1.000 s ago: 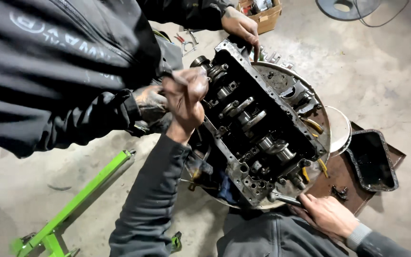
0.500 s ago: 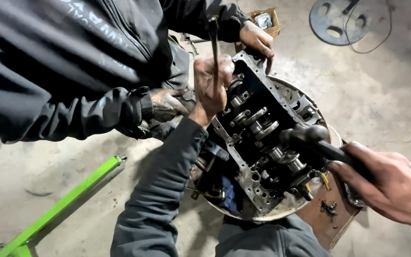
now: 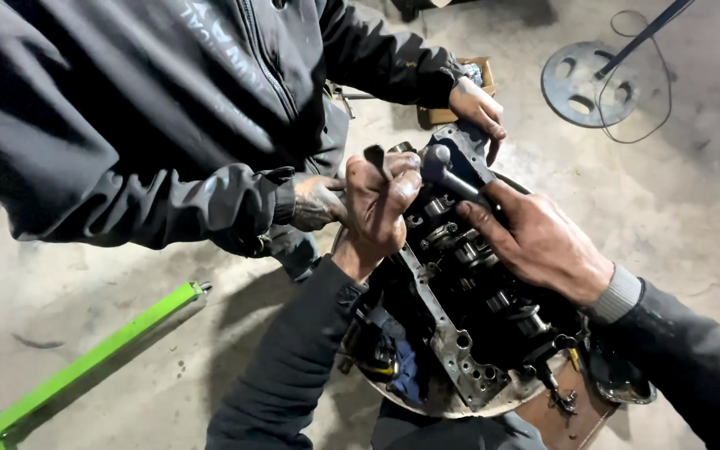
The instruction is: The person works on a disassembled engine block with two other people. They use a hammer and a metal rod to tap and adjust internal components, then apply lubricant from a spray can to the crankshaft area. The engine remains on a metal stand throughout the clip.
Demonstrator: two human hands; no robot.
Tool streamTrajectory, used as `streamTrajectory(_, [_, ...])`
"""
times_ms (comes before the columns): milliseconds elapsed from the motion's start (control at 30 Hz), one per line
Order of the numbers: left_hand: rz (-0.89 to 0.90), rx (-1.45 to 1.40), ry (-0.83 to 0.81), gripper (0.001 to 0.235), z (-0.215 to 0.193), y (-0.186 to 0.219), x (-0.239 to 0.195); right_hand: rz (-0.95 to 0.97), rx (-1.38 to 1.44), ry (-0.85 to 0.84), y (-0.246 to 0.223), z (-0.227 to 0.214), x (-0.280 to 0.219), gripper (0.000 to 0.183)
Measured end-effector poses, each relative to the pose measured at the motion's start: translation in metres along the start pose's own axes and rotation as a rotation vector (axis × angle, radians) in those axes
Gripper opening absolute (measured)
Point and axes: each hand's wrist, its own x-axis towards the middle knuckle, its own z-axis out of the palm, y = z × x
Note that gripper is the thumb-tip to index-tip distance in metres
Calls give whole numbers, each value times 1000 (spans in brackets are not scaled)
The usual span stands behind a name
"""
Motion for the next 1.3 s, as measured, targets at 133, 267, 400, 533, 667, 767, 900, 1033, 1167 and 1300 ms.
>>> streamTrajectory(133, [-90,-134,41,38,-7,0,-6,-73,-56,3,-2,0,17,44])
streamTrajectory(267, [-91,-200,100,35,-11,6,-10,-100,-58,-2,1,5,20,42])
streamTrajectory(400, [-83,-158,80,36,-15,12,-10,-96,-74,12,4,5,24,41])
streamTrajectory(533, [-48,-127,55,35,-13,22,-4,-52,-91,1,1,3,21,42])
streamTrajectory(667, [-60,-46,30,32,-12,24,-2,-41,-96,-23,6,5,25,42])
streamTrajectory(767, [-114,-98,62,31,-11,24,-4,-72,-64,-14,10,10,26,42])
streamTrajectory(900, [-67,-89,26,35,-9,22,-3,-87,-100,-15,13,8,27,43])
streamTrajectory(1033, [-67,-81,23,36,-9,28,-6,-58,-65,-35,9,6,28,44])
streamTrajectory(1167, [-53,-81,51,34,-9,28,-12,-74,33,-20,25,1,26,44])
streamTrajectory(1300, [-82,-50,17,34,-20,37,-26,63,111,65,29,-26,-13,43])
